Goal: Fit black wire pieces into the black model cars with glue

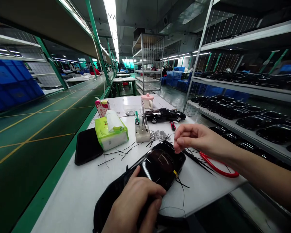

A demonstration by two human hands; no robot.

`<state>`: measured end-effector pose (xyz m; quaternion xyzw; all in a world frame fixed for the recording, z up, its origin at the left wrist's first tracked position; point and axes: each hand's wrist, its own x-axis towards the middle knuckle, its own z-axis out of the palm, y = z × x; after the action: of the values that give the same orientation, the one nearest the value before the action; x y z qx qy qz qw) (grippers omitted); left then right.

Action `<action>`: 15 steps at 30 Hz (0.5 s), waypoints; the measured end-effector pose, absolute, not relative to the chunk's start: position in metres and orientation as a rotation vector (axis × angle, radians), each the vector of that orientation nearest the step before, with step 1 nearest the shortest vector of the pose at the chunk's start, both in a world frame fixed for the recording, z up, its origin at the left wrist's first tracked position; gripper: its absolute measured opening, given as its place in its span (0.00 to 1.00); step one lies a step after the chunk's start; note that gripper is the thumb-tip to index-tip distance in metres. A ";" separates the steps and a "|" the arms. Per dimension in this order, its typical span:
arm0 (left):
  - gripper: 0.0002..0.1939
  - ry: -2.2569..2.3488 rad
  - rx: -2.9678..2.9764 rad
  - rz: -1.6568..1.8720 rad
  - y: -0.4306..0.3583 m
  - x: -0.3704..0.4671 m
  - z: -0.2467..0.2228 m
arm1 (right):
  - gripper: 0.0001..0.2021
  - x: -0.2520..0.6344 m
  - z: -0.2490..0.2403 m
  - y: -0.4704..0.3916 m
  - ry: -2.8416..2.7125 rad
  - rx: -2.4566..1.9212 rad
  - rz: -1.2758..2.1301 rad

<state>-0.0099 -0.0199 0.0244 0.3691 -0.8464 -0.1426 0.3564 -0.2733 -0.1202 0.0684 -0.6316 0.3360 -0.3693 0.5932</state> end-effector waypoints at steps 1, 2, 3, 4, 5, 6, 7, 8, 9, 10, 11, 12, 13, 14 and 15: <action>0.13 -2.195 0.952 -0.328 -0.019 -0.012 0.024 | 0.10 -0.272 0.069 -0.115 0.767 -1.451 -0.850; 0.14 -2.201 0.953 -0.280 -0.018 -0.014 0.023 | 0.09 -0.271 0.069 -0.110 0.753 -1.431 -0.838; 0.14 -2.193 0.969 -0.227 -0.016 -0.017 0.022 | 0.08 -0.269 0.068 -0.105 0.739 -1.406 -0.822; 0.14 -2.166 0.996 -0.175 -0.014 -0.021 0.022 | 0.07 -0.267 0.067 -0.100 0.721 -1.377 -0.803; 0.14 -2.122 1.032 -0.133 -0.012 -0.026 0.022 | 0.06 -0.266 0.066 -0.096 0.702 -1.348 -0.780; 0.14 -2.066 1.073 -0.104 -0.010 -0.031 0.021 | 0.05 -0.264 0.065 -0.092 0.683 -1.324 -0.756; 0.14 -2.013 1.104 -0.086 -0.008 -0.035 0.021 | 0.04 -0.263 0.064 -0.089 0.669 -1.312 -0.736; 0.14 -1.978 1.120 -0.081 -0.008 -0.039 0.021 | 0.04 -0.263 0.064 -0.087 0.662 -1.313 -0.722; 0.14 -1.966 1.115 -0.082 -0.008 -0.041 0.020 | 0.04 -0.262 0.065 -0.087 0.666 -1.329 -0.720; 0.14 -1.975 1.102 -0.089 -0.008 -0.043 0.020 | 0.05 -0.263 0.066 -0.089 0.685 -1.364 -0.728; 0.15 -2.003 1.081 -0.095 -0.010 -0.044 0.019 | 0.06 -0.263 0.066 -0.093 0.725 -1.430 -0.746; 0.16 -2.037 1.061 -0.098 -0.011 -0.044 0.018 | 0.07 -0.265 0.067 -0.100 0.783 -1.518 -0.772; 0.17 -2.072 1.045 -0.098 -0.012 -0.043 0.016 | 0.08 -0.266 0.067 -0.110 0.851 -1.613 -0.798; 0.17 -2.102 1.030 -0.091 -0.013 -0.042 0.015 | 0.09 -0.267 0.066 -0.122 0.924 -1.705 -0.822; 0.18 -2.123 1.016 -0.076 -0.014 -0.040 0.014 | 0.08 -0.269 0.064 -0.137 0.997 -1.781 -0.840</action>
<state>-0.0404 -0.0142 0.0137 0.3985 -0.8326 -0.0298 0.3835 -0.2685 -0.1365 0.0640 -0.7205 0.4032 -0.3398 0.4503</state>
